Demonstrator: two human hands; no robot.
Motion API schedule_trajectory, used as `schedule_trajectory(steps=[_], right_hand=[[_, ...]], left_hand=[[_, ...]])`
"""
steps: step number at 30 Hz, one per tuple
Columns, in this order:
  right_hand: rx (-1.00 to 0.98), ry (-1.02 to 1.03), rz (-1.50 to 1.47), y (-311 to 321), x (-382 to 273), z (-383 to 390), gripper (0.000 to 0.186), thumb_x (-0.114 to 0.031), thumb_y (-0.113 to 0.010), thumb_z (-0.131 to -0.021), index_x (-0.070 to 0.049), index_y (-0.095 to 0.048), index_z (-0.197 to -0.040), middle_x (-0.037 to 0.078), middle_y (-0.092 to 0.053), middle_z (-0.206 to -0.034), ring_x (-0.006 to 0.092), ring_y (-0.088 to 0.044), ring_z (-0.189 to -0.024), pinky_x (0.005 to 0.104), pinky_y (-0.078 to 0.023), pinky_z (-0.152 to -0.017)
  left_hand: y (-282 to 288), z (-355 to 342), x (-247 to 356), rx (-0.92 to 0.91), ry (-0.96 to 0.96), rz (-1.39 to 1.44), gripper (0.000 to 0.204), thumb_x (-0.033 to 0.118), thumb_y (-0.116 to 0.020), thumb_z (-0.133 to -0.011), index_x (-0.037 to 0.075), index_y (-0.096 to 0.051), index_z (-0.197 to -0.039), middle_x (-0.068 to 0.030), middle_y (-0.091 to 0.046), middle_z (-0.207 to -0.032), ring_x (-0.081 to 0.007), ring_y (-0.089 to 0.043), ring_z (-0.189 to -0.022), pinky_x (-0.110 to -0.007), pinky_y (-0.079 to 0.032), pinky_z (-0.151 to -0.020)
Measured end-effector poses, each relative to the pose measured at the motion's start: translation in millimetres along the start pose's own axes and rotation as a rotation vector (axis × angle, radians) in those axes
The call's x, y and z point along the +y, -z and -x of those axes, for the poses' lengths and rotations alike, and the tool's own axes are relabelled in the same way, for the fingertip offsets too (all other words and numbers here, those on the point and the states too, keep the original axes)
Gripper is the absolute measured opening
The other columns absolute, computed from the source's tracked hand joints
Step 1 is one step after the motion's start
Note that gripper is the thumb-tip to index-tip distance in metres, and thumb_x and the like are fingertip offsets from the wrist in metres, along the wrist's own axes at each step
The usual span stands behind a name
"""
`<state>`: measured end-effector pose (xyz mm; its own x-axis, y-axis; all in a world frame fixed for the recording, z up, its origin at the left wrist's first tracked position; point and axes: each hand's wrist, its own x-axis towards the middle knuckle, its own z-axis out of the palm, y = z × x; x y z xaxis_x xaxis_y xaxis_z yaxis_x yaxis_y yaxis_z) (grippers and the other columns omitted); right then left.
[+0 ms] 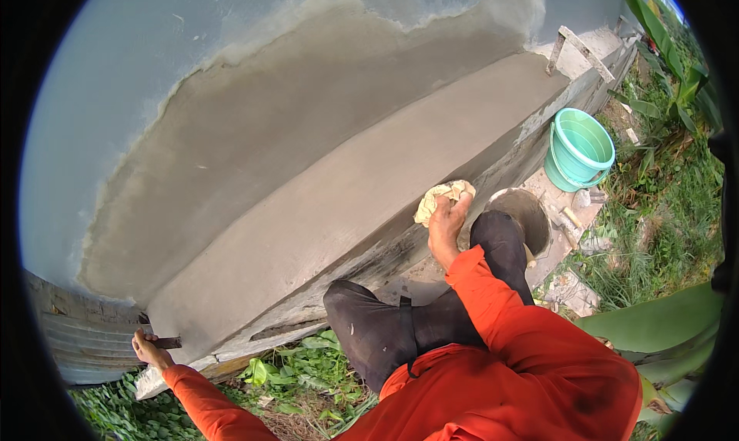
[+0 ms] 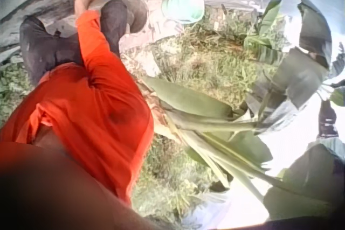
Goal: The person smooths a freshly applied concrete surface on a low wall using a trowel and a cloth. They repeatedly wipe and scrape the surface to even out the material and remove excess.
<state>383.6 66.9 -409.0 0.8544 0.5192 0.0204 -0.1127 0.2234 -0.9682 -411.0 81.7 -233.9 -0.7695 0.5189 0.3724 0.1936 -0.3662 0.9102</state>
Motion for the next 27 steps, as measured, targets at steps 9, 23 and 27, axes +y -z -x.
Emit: schedule_trajectory(steps=[9, 23, 27], right_hand=[[-0.748, -0.215, 0.261, -6, 25, 181, 0.038, -0.017, -0.066, -0.098, -0.002, -0.054, -0.13, 0.017, -0.07, -0.109, 0.0262, -0.071, -0.095, 0.0426, -0.058, -0.084], [-0.831, -0.137, 0.181, -38, 9, 227, 0.041, -0.021, -0.067, -0.102, -0.001, -0.044, -0.129, 0.028, -0.062, -0.103, 0.0446, -0.066, -0.094, 0.0548, -0.052, -0.085], [-0.595, -0.015, 0.012, 6, -15, 136, 0.028, -0.014, -0.067, -0.104, -0.001, -0.05, -0.122, 0.011, -0.066, -0.106, 0.0172, -0.066, -0.098, 0.0369, -0.056, -0.089]], left_hand=[[9, 2, 7, -0.065, -0.005, -0.019, 0.02, 0.014, -0.074, -0.099, 0.013, -0.061, -0.085, 0.0012, -0.054, -0.068, -0.012, -0.052, -0.059, -0.028, -0.046, -0.056], [8, 3, 5, -0.063, 0.004, -0.039, 0.02, 0.015, -0.074, -0.101, 0.013, -0.061, -0.085, 0.0011, -0.057, -0.071, -0.0116, -0.052, -0.061, -0.029, -0.047, -0.057], [6, 2, 3, -0.036, 0.005, -0.046, 0.018, 0.015, -0.074, -0.099, 0.013, -0.06, -0.087, 0.0029, -0.052, -0.07, -0.0097, -0.05, -0.062, -0.029, -0.044, -0.057]])
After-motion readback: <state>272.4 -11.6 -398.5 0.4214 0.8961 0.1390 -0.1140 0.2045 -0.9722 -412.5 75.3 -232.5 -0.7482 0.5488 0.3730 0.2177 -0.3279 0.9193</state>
